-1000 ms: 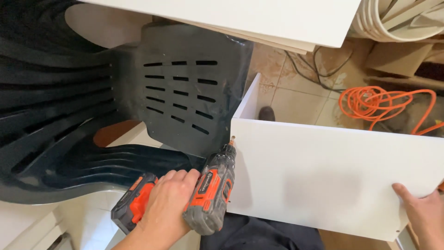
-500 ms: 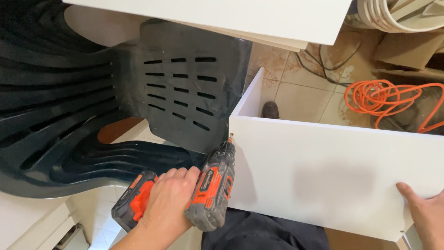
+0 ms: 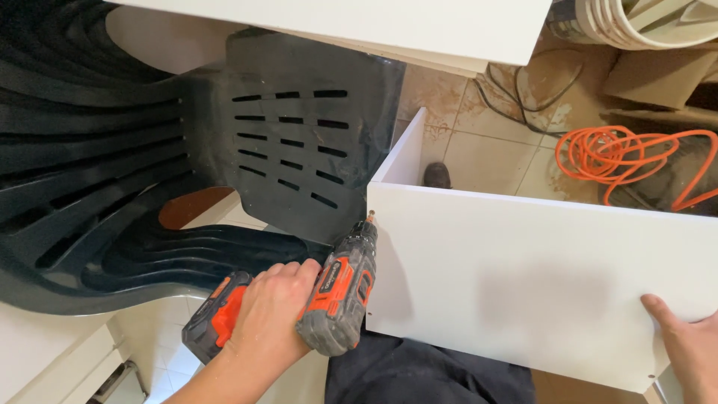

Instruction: Assembling a white wooden cabinet by aligning boards and fastening them with screws using a power drill.

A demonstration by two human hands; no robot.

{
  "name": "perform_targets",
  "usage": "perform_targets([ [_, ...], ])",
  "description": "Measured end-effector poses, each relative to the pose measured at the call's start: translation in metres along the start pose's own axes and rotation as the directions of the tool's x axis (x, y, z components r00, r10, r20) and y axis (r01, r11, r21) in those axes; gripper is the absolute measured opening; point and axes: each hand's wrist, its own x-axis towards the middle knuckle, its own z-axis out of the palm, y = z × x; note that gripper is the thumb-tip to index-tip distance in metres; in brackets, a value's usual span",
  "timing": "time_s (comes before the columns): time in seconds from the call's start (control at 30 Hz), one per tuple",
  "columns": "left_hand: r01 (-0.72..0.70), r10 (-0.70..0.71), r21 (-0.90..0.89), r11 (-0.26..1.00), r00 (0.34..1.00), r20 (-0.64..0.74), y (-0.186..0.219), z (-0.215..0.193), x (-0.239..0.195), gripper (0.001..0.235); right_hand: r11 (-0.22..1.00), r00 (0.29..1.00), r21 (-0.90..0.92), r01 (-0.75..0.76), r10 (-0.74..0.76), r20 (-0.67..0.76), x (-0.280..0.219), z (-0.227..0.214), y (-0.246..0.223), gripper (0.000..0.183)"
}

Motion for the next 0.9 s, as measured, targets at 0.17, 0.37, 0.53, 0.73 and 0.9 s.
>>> perform_targets([
  [0.17, -0.009, 0.009, -0.019, 1.000, 1.000, 0.003, -0.002, 0.000, 0.000, 0.026, 0.997, 0.998, 0.044, 0.057, -0.057, 0.007, 0.003, 0.000, 0.017, 0.055],
  [0.37, -0.076, 0.068, -0.167, 0.983, 0.996, -0.053, -0.010, 0.002, 0.000, 0.089, 0.996, 0.997, -0.048, -0.078, 0.077, -0.017, 0.013, 0.000, 0.055, 0.055],
  [0.53, -0.099, 0.089, -0.175, 0.980, 0.994, -0.065, -0.003, -0.007, 0.000, 0.079, 0.997, 0.998, -0.045, -0.063, 0.063, -0.017, 0.010, 0.000, 0.051, 0.055],
  [0.73, -0.075, 0.075, -0.129, 0.989, 0.997, -0.007, 0.009, -0.015, -0.001, 0.065, 0.998, 0.998, 0.012, -0.056, 0.056, 0.001, 0.011, 0.003, 0.056, 0.051],
  [0.9, -0.047, 0.052, -0.124, 0.991, 0.998, 0.041, 0.013, -0.018, -0.001, 0.051, 0.996, 0.996, -0.006, -0.084, 0.084, 0.009, 0.012, 0.002, 0.069, 0.048],
])
